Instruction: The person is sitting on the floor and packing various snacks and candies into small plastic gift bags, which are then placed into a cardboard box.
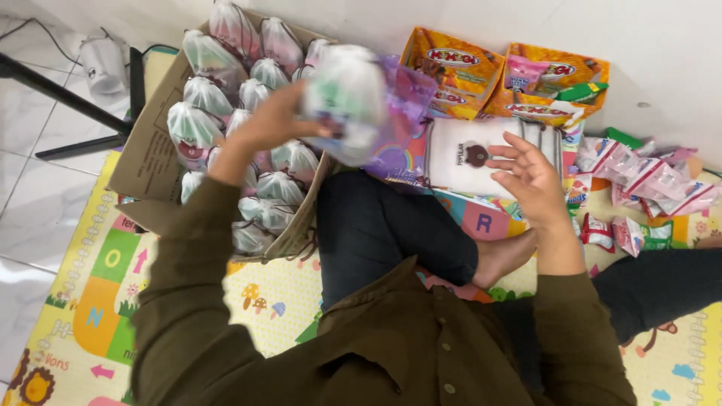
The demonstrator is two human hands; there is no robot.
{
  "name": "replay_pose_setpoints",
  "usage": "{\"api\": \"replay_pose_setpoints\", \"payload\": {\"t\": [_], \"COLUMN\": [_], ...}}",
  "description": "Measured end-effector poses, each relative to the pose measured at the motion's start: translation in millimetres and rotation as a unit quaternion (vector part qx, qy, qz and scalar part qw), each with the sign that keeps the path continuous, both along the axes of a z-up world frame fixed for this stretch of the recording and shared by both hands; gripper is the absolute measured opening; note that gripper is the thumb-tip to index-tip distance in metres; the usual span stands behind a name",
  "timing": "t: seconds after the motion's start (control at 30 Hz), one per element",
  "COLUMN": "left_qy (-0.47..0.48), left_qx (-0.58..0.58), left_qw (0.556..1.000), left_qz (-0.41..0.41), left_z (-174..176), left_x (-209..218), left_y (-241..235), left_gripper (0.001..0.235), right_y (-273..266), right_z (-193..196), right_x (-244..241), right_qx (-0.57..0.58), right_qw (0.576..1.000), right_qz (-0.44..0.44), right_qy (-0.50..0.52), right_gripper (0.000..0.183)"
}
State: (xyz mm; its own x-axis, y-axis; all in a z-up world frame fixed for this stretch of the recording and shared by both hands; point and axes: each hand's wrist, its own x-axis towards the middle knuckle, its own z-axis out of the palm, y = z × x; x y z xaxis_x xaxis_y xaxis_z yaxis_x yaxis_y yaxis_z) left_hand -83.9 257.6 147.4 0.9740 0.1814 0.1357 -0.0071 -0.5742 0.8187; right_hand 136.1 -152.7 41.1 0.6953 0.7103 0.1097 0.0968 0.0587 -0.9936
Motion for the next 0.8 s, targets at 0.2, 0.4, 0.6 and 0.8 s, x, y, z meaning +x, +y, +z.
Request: {"api": "replay_pose_setpoints", "payload": {"t": [0.2, 0.4, 0.6, 0.8], "left_qy": [0.147, 0.234, 0.291, 0.388], "left_qx": [0.032, 0.136, 0.125, 0.102], "left_qw": [0.970, 0.906, 0.884, 0.851], "left_qz": [0.191, 0.325, 0.344, 0.339], "left_z": [9, 0, -54, -88], "left_x": [-107, -190, -227, -212], "left_y": [115, 167, 213, 202], "left_gripper": [0.025, 0.042, 0.058, 0.047], "right_y": [-11, -21, -33, -50], "right_z": [13, -7, -18, -29], "right_x": [-13, -14, -17, -20], "right_qx": [-0.123, -0.113, -0.122, -0.121], "right_qw": [0.991, 0.990, 0.985, 0.982], "right_qz": [-0.054, -0.054, -0.071, -0.087], "right_qy": [0.015, 0.065, 0.096, 0.115], "right_gripper": [0.056, 0.051, 0.052, 0.050]}}
